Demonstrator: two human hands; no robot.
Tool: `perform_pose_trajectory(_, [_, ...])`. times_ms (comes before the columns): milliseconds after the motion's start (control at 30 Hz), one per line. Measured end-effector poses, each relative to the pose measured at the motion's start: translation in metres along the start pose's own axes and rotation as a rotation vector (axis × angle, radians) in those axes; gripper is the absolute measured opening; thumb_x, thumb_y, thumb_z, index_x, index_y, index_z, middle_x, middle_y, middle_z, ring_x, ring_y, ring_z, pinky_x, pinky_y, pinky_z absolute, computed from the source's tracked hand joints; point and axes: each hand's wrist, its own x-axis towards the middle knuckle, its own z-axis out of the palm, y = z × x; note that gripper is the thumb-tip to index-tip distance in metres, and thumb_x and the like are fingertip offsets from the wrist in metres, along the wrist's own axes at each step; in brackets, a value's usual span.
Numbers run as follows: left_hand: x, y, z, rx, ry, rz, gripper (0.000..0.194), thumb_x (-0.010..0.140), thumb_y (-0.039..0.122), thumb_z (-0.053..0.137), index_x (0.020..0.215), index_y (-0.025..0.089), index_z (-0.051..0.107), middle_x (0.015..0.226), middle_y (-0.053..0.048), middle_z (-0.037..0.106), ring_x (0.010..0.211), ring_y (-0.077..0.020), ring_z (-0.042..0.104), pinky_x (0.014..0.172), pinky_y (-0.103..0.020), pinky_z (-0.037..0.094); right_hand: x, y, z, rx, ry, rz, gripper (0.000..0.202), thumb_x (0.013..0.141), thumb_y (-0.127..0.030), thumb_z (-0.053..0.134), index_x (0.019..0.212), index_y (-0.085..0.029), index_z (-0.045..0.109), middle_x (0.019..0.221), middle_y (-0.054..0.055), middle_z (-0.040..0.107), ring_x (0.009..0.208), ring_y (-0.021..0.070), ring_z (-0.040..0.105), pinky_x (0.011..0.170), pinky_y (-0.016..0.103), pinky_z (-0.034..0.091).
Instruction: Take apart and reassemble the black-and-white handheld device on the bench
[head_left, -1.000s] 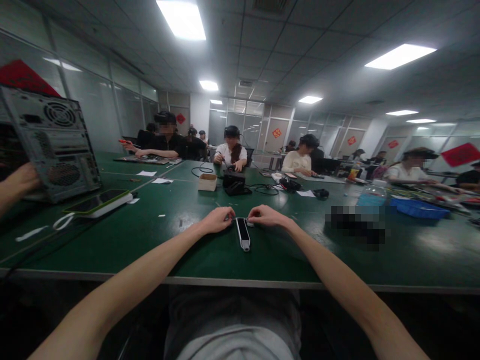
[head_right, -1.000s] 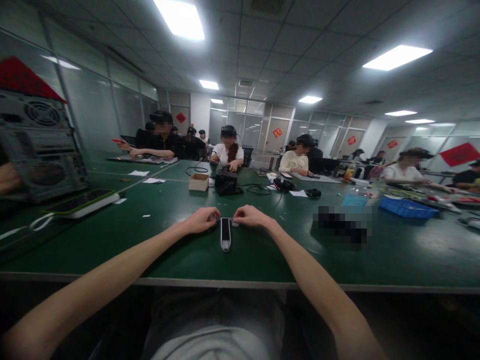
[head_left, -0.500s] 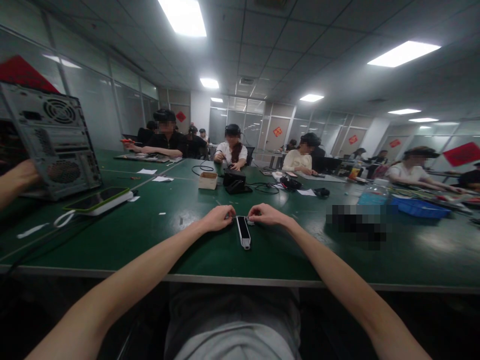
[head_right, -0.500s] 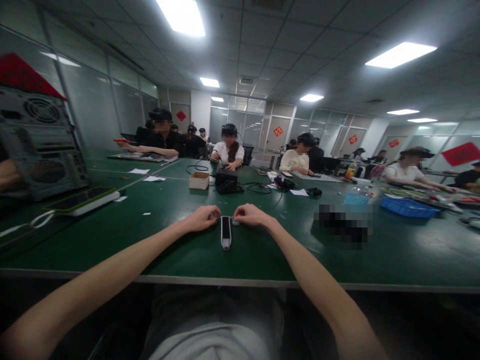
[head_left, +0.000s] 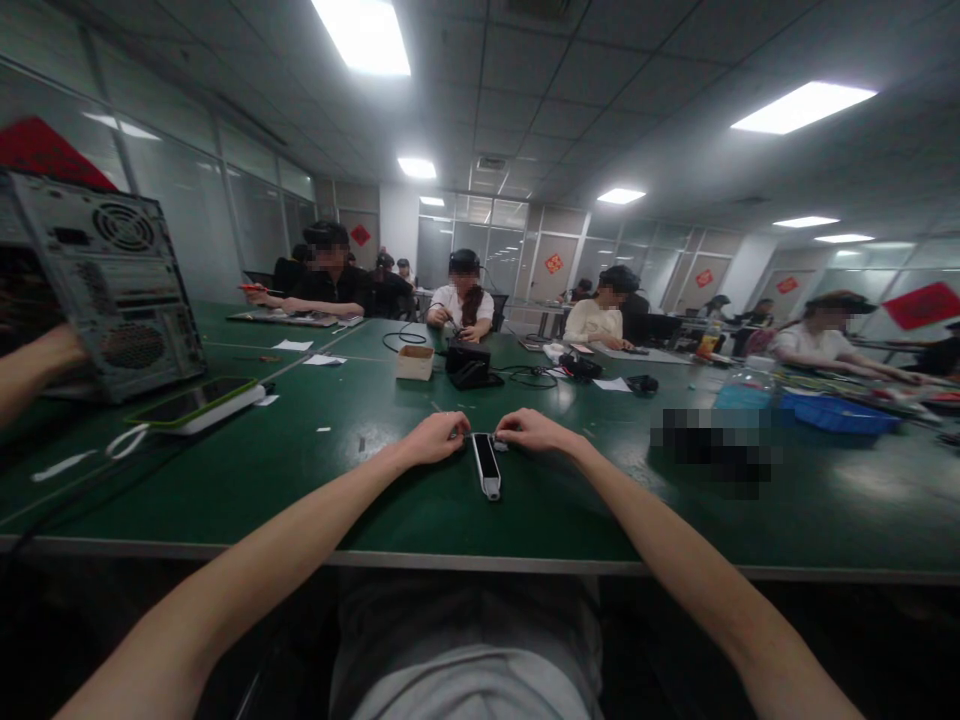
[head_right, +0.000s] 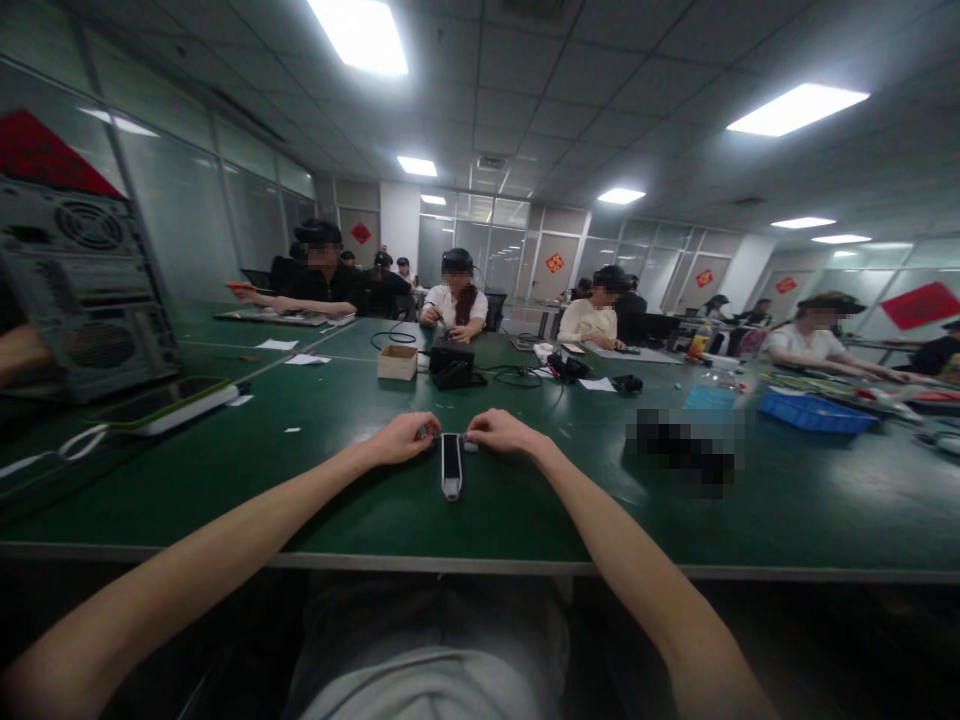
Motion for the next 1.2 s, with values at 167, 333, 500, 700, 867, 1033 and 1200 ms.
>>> perform_pose_trajectory(167, [-0.0001,0.0006,-0.0007,0.0,-0.007,-0.005,0.021,0.079,0.016,0.05,0.098,0.016,0.059,0.085,-0.003,0.064,0.071,-0.0139,0.058,0.065,-0.022,0.044,-0.0003,0.0003,-0.0002,0.015,0.012,0.004,0.026,0.083,-0.036,0.054,0.093,-0.017,0.068,0.089,0.004,0.068,0.078,0.0151,0.061,0.068,0.023,0.043])
perform_pose_trajectory(333, [0.0002,-0.0003,-0.0002,0.002,-0.006,-0.003,0.021,0.079,0.016,0.049,0.099,0.016,0.058,0.086,-0.003,0.064,0.072,-0.0138,0.059,0.065,-0.023,0.044,-0.0012,-0.0022,-0.0009,0.026,0.026,0.031,0.025,0.082,-0.035,0.055,0.093,-0.016,0.066,0.088,0.005,0.068,0.076,0.0147,0.06,0.066,0.023,0.044])
perform_pose_trajectory(500, [0.0004,-0.0021,0.0006,-0.006,-0.002,0.01,0.022,0.079,0.016,0.049,0.099,0.016,0.058,0.085,-0.003,0.064,0.071,-0.0142,0.058,0.064,-0.023,0.043,-0.0017,-0.0025,-0.0019,0.072,-0.036,0.032,0.026,0.081,-0.036,0.056,0.095,-0.017,0.068,0.091,0.004,0.069,0.08,0.0158,0.061,0.071,0.024,0.045])
perform_pose_trajectory(700, [0.0,-0.0015,0.0002,-0.004,-0.001,0.005,0.021,0.079,0.017,0.05,0.098,0.016,0.059,0.084,-0.003,0.064,0.071,-0.0146,0.058,0.064,-0.023,0.043,-0.0013,-0.0022,-0.0016,0.037,-0.009,0.032,0.027,0.077,-0.032,0.06,0.098,-0.016,0.067,0.088,0.004,0.067,0.077,0.015,0.06,0.069,0.024,0.044])
perform_pose_trajectory(867, [0.0002,-0.0011,0.0005,0.001,0.0,0.02,0.021,0.079,0.016,0.05,0.098,0.015,0.059,0.085,-0.003,0.064,0.071,-0.0143,0.058,0.066,-0.023,0.043,-0.001,-0.0028,-0.0015,0.002,0.034,0.041,0.024,0.078,-0.032,0.058,0.092,-0.015,0.066,0.086,0.005,0.066,0.075,0.0144,0.059,0.066,0.023,0.043])
perform_pose_trajectory(1033, [0.0001,-0.0014,0.0007,0.002,0.007,0.015,0.021,0.08,0.016,0.05,0.098,0.016,0.059,0.085,-0.003,0.064,0.072,-0.0142,0.058,0.065,-0.023,0.043,-0.0012,-0.0026,-0.0023,-0.011,0.014,0.031,0.026,0.083,-0.032,0.051,0.093,-0.016,0.068,0.089,0.004,0.068,0.077,0.0149,0.06,0.069,0.023,0.044])
perform_pose_trajectory(1200, [0.0001,-0.0004,-0.0005,-0.003,-0.008,0.006,0.021,0.08,0.016,0.05,0.099,0.016,0.059,0.086,-0.003,0.064,0.072,-0.014,0.058,0.064,-0.022,0.043,-0.0009,-0.0053,-0.0027,-0.061,0.058,0.033,0.023,0.081,-0.029,0.052,0.092,-0.017,0.068,0.089,0.004,0.068,0.078,0.015,0.06,0.07,0.023,0.044])
